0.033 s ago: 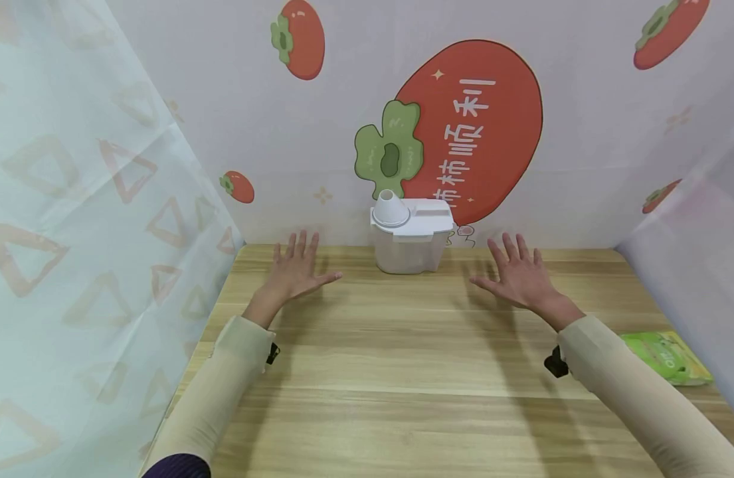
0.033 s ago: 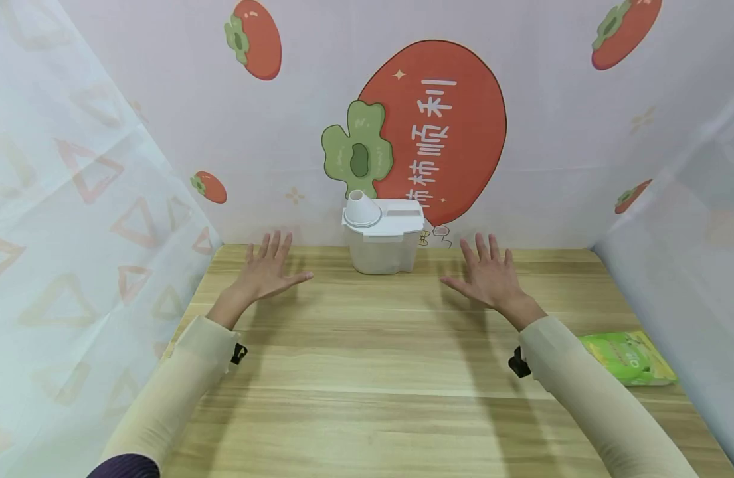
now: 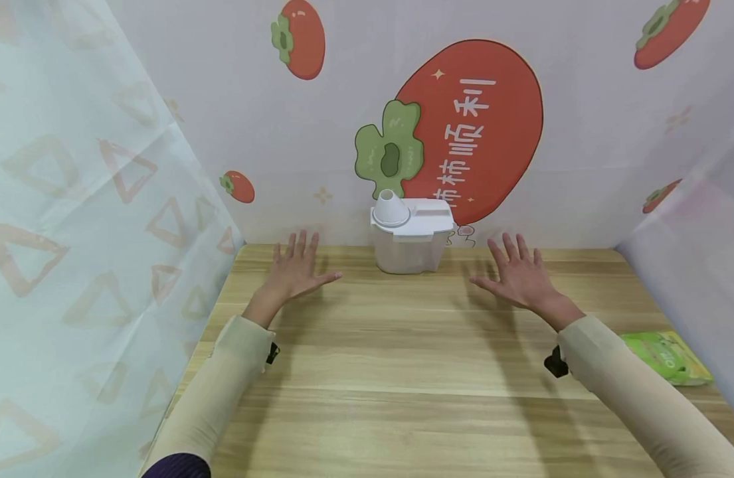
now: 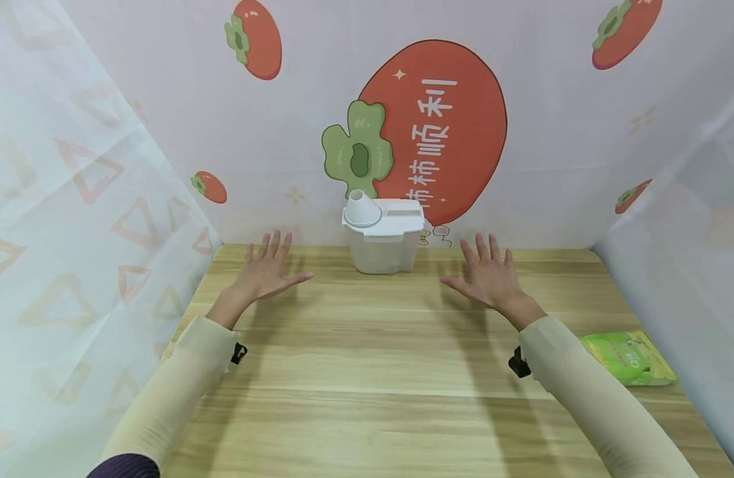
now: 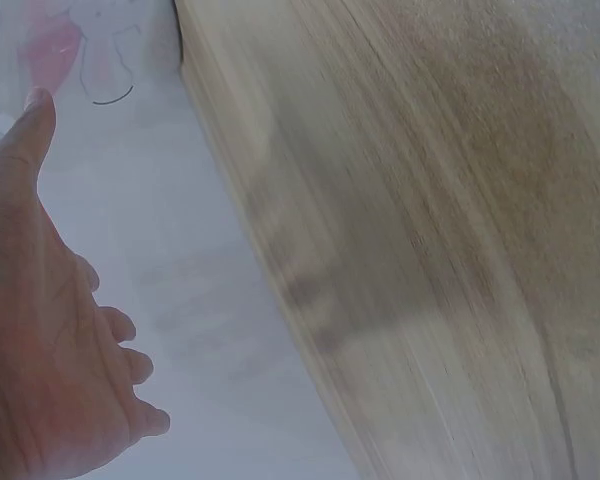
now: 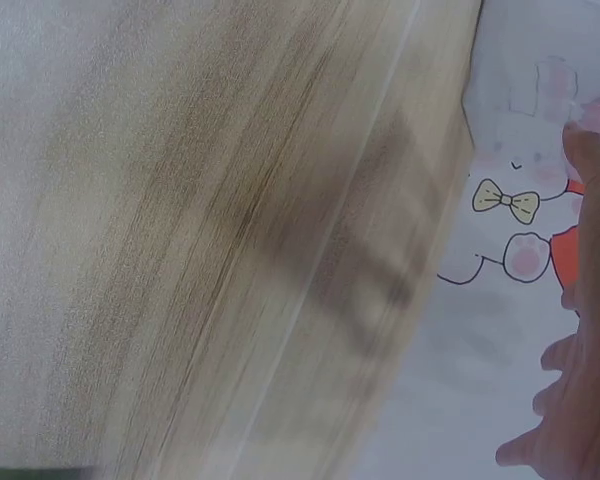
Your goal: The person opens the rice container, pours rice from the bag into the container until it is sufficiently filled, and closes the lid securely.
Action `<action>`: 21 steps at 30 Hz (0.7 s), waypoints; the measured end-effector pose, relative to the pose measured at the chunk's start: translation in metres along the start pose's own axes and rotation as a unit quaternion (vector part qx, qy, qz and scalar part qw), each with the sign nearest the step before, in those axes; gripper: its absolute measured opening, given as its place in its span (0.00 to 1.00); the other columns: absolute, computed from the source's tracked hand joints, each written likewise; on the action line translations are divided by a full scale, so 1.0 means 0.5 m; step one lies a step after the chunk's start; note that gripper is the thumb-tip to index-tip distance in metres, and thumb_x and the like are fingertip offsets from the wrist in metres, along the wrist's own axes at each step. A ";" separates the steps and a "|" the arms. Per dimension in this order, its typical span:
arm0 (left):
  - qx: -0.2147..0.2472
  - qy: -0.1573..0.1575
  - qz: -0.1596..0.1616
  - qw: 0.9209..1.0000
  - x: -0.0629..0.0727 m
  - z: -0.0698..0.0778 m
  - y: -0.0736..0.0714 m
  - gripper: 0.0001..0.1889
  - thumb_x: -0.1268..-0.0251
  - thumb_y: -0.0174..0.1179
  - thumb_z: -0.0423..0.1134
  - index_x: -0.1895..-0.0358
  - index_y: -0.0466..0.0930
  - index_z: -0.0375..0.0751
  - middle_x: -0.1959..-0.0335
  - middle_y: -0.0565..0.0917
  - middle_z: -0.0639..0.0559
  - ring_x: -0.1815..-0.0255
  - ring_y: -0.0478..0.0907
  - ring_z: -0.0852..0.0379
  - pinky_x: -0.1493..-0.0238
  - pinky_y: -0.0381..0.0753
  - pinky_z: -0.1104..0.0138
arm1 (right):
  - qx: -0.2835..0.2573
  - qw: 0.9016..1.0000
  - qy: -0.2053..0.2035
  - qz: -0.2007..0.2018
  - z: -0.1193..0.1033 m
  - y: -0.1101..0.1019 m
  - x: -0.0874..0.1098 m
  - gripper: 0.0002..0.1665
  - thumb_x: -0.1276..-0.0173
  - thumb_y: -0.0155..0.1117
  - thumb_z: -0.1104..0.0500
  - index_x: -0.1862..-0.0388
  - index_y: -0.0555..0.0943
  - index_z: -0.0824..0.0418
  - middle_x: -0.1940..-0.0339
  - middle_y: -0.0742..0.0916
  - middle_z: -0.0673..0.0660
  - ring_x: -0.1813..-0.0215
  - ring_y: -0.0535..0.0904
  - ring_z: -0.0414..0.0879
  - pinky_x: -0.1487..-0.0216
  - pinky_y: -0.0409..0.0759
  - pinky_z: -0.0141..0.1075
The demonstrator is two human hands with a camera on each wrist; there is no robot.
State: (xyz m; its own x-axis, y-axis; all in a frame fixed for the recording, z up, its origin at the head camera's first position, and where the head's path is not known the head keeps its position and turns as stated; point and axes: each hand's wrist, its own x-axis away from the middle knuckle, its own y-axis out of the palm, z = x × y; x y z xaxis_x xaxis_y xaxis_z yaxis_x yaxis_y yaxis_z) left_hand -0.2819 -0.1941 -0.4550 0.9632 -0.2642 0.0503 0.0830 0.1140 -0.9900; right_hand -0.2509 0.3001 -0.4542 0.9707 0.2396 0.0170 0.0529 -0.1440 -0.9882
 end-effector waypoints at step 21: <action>0.008 0.007 0.005 1.000 -0.005 -0.004 0.010 0.63 0.35 0.43 0.84 0.12 0.34 0.42 0.12 0.39 0.36 0.12 0.36 0.34 0.18 0.36 0.32 | -0.005 1.000 0.007 -0.002 -0.003 -0.005 -0.006 0.64 0.27 0.51 0.22 0.11 0.46 0.63 0.13 0.49 0.75 0.14 0.37 0.75 0.24 0.40 0.80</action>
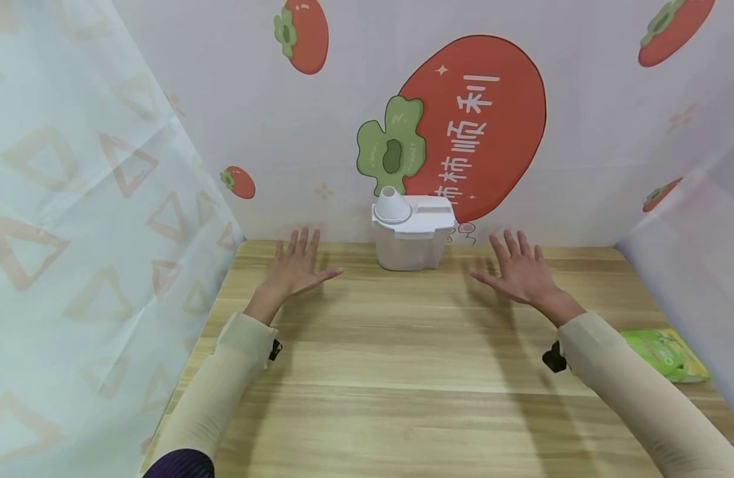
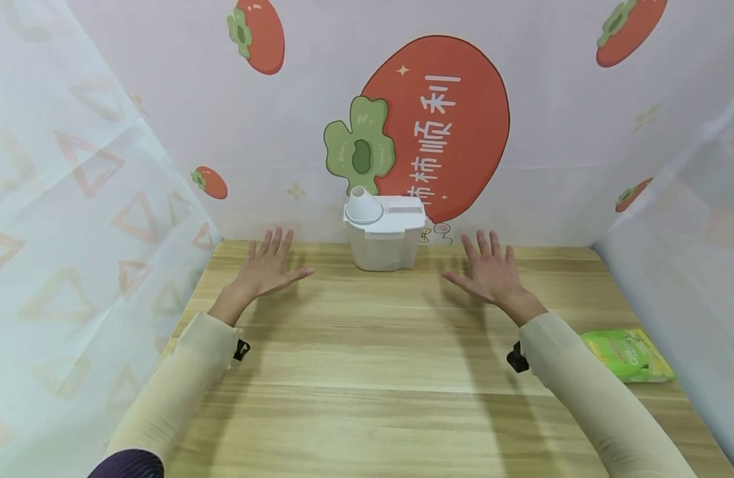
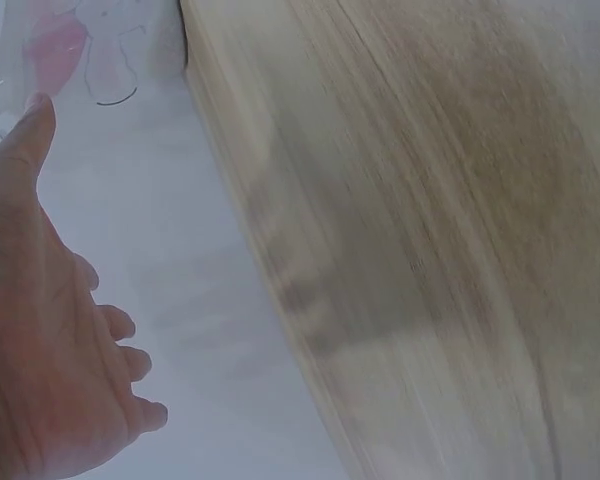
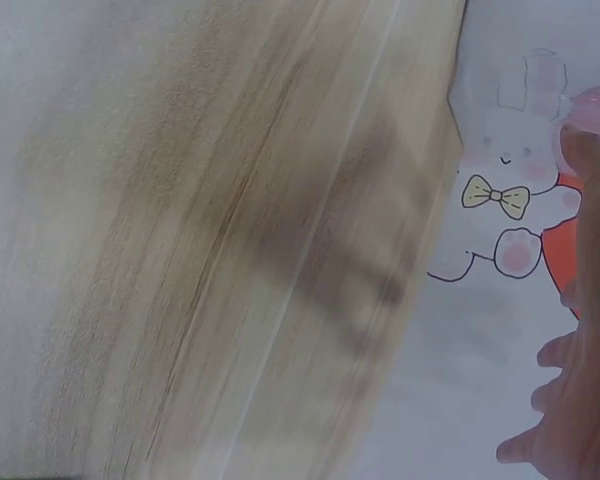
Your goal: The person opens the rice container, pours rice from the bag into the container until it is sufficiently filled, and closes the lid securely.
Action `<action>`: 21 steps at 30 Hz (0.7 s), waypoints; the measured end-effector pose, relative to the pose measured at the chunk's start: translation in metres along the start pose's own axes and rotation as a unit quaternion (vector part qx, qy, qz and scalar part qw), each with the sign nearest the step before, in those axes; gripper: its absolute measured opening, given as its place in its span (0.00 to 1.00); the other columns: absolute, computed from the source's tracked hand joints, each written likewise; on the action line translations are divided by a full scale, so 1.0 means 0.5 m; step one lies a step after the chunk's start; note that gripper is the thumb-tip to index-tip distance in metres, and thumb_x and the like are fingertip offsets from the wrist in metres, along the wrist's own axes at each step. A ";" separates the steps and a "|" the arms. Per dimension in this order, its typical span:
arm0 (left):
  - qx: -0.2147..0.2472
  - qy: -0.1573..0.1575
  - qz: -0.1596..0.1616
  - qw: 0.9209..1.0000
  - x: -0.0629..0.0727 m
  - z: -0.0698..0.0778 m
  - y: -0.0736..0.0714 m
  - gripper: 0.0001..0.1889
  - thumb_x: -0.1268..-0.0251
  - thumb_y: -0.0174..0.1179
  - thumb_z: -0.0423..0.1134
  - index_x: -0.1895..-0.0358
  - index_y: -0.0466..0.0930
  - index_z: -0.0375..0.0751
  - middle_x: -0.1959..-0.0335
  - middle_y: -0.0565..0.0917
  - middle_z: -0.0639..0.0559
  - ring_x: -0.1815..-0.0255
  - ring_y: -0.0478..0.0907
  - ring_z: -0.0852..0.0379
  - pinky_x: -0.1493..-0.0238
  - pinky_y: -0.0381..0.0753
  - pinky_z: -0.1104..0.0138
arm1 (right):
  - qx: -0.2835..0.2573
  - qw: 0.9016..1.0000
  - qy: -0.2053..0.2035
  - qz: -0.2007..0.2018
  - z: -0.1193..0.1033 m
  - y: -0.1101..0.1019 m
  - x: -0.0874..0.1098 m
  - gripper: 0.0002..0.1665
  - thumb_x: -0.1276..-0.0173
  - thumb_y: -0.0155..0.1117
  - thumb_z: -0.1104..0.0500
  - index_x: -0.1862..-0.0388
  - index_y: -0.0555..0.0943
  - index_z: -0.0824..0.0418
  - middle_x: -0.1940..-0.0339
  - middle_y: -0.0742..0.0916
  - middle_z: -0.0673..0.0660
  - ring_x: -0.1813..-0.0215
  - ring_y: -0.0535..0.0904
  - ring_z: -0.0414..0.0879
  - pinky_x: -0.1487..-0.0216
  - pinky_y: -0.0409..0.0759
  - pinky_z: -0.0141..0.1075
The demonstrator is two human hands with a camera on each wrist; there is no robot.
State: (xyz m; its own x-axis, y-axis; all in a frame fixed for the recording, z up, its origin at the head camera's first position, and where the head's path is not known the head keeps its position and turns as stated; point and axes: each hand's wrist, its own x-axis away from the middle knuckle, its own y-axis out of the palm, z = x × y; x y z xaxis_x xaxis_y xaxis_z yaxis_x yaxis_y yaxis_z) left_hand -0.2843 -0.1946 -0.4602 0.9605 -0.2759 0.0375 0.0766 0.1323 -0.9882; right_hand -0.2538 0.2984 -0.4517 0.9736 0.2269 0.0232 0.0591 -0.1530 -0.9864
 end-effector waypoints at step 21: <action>0.169 0.056 0.037 0.983 -0.025 0.049 0.009 0.61 0.31 0.59 0.73 0.13 0.39 0.37 0.12 0.47 0.35 0.13 0.47 0.37 0.15 0.50 0.45 | -0.137 0.990 -0.017 0.003 -0.041 -0.003 -0.049 0.66 0.29 0.62 0.26 0.12 0.48 0.63 0.16 0.60 0.76 0.17 0.53 0.75 0.25 0.59 0.75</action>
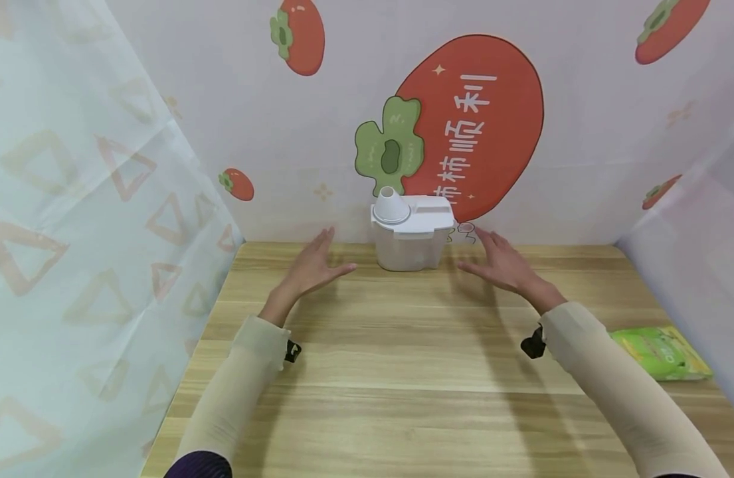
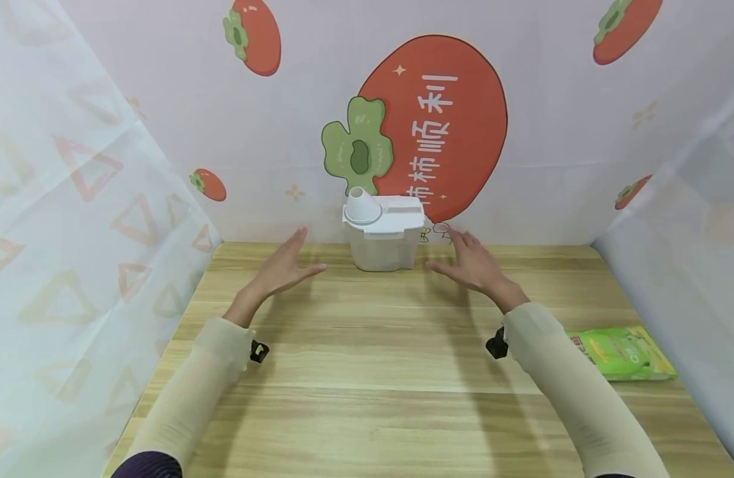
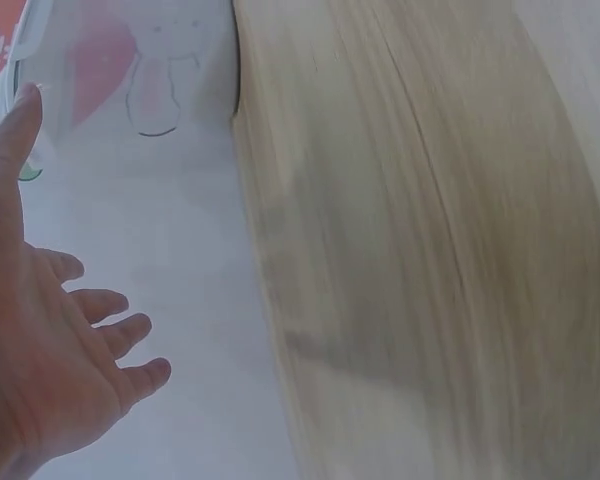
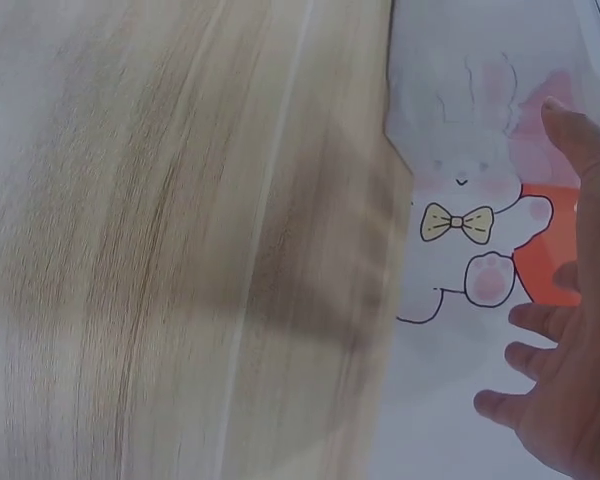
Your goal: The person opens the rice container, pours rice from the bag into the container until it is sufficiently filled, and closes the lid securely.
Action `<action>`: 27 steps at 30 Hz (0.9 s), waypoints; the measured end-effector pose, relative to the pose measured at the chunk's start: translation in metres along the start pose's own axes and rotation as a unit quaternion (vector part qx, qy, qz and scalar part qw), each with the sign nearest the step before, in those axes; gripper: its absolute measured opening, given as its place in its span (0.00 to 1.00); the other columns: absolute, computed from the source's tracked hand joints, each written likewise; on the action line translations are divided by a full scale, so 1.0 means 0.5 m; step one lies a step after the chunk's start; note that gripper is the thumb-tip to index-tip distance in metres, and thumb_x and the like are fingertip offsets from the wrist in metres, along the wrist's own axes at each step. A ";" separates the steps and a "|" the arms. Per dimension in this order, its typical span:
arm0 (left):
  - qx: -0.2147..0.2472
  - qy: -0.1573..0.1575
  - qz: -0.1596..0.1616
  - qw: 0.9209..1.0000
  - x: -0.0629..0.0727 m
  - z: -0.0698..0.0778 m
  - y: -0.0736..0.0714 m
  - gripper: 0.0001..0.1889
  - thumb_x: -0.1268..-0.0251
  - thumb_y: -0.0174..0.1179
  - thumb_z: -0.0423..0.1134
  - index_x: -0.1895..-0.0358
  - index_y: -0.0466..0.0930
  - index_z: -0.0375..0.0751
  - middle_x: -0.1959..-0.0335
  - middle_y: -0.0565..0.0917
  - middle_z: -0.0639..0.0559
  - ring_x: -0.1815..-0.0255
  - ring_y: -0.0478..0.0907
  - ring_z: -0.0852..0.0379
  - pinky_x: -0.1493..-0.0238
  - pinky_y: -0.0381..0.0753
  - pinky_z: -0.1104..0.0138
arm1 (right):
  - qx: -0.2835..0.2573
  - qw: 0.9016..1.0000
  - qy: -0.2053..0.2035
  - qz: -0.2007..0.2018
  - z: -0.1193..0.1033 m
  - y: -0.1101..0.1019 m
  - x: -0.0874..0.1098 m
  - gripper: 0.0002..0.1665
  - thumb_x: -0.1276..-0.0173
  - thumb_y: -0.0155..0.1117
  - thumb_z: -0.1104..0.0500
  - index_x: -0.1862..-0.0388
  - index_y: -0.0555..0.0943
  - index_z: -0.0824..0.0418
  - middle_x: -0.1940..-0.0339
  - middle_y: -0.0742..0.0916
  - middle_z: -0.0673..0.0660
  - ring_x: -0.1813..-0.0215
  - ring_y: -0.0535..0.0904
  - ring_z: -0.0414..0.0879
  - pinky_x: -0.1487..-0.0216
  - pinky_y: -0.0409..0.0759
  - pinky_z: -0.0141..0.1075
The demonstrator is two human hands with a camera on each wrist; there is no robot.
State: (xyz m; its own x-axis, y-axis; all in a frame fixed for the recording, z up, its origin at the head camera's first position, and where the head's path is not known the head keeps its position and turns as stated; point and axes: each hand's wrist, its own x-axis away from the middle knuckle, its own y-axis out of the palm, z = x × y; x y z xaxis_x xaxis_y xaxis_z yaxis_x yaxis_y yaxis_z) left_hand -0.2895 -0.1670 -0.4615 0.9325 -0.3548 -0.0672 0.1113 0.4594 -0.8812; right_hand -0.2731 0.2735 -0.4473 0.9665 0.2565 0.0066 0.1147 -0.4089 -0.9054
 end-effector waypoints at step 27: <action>0.268 -0.014 0.004 0.963 -0.069 0.071 0.062 0.63 0.41 0.76 0.62 0.11 0.41 0.53 0.12 0.51 0.44 0.13 0.50 0.42 0.18 0.56 0.40 | -0.260 0.965 -0.035 -0.015 -0.033 0.031 -0.057 0.62 0.28 0.74 0.45 0.09 0.44 0.47 0.10 0.55 0.57 0.12 0.50 0.62 0.20 0.55 0.71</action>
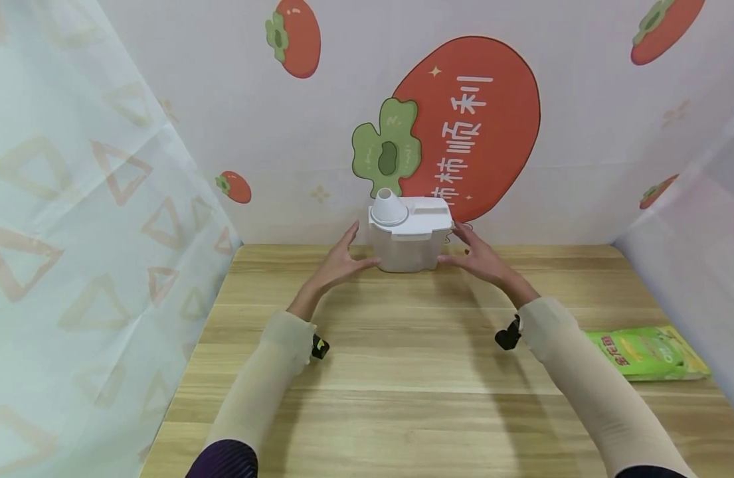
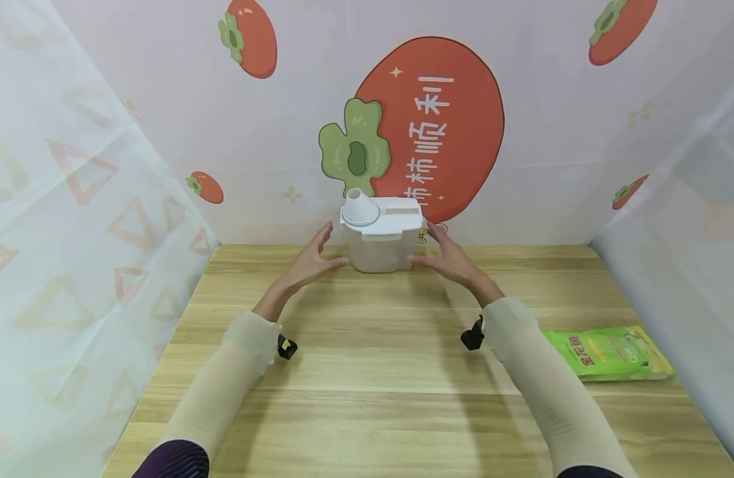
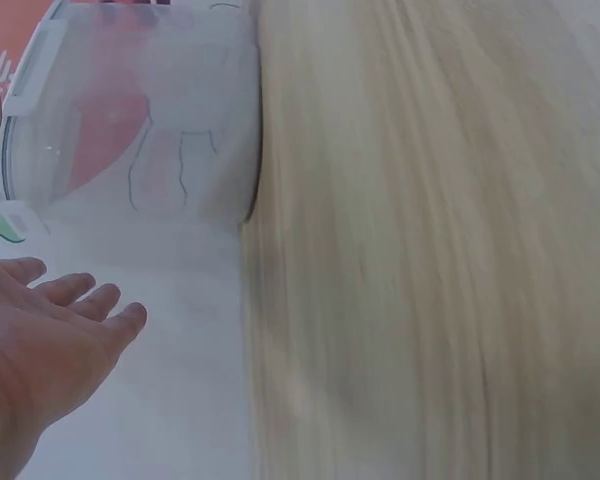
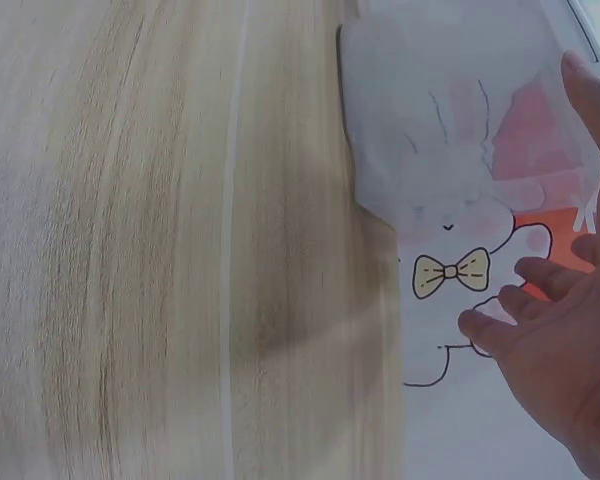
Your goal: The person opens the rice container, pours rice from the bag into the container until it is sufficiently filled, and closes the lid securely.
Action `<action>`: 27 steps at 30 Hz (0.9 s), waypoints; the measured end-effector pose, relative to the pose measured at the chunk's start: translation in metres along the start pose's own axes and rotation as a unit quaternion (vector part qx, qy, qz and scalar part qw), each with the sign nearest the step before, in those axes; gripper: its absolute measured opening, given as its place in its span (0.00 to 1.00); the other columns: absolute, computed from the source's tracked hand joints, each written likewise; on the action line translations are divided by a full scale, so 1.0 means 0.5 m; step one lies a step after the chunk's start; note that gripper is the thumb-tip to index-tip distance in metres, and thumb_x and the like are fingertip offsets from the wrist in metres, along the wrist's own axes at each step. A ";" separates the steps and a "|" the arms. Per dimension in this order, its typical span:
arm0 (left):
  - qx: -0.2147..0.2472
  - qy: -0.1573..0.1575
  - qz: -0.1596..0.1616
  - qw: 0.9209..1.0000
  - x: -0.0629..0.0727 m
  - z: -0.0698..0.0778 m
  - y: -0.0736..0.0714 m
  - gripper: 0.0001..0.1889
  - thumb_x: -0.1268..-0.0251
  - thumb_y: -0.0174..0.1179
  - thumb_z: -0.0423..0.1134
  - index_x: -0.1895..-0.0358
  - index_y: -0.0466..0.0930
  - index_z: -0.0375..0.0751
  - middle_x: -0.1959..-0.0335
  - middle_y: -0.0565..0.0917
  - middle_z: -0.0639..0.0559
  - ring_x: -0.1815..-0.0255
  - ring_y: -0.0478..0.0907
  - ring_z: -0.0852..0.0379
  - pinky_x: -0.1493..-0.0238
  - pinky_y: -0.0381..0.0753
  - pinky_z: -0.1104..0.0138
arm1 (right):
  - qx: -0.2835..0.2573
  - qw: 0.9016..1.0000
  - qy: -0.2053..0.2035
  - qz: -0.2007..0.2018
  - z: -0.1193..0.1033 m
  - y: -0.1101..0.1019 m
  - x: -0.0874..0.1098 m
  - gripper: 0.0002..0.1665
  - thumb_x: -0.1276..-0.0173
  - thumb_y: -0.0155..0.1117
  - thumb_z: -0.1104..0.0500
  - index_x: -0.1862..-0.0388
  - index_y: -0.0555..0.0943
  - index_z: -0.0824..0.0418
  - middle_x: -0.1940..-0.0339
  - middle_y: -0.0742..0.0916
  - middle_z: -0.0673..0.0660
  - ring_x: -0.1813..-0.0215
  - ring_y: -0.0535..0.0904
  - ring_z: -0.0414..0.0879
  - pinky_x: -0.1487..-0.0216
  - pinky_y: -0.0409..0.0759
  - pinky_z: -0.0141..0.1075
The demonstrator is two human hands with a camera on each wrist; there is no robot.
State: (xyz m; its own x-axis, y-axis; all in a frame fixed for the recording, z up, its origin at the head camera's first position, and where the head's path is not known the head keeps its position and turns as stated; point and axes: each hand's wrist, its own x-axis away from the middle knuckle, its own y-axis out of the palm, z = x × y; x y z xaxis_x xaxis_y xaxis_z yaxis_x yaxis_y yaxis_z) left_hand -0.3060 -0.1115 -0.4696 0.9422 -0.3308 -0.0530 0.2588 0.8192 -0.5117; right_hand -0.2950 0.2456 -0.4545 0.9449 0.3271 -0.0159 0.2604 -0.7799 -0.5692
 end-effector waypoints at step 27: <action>0.139 0.026 0.042 0.989 -0.067 0.039 0.061 0.65 0.40 0.78 0.50 0.11 0.35 0.48 0.11 0.45 0.47 0.13 0.49 0.41 0.16 0.55 0.49 | -0.177 0.982 -0.027 0.063 -0.030 0.042 -0.057 0.57 0.24 0.71 0.55 0.10 0.45 0.46 0.13 0.63 0.55 0.13 0.54 0.52 0.19 0.64 0.57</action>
State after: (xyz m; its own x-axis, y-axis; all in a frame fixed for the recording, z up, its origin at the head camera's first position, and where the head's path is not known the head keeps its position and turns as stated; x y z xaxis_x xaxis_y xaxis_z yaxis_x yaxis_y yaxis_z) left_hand -0.3254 -0.0664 -0.4666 0.9524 -0.2744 -0.1331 0.2357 0.9393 -0.2494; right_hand -0.3134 0.2119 -0.4535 0.9646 0.2361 -0.1177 0.2034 -0.9497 -0.2383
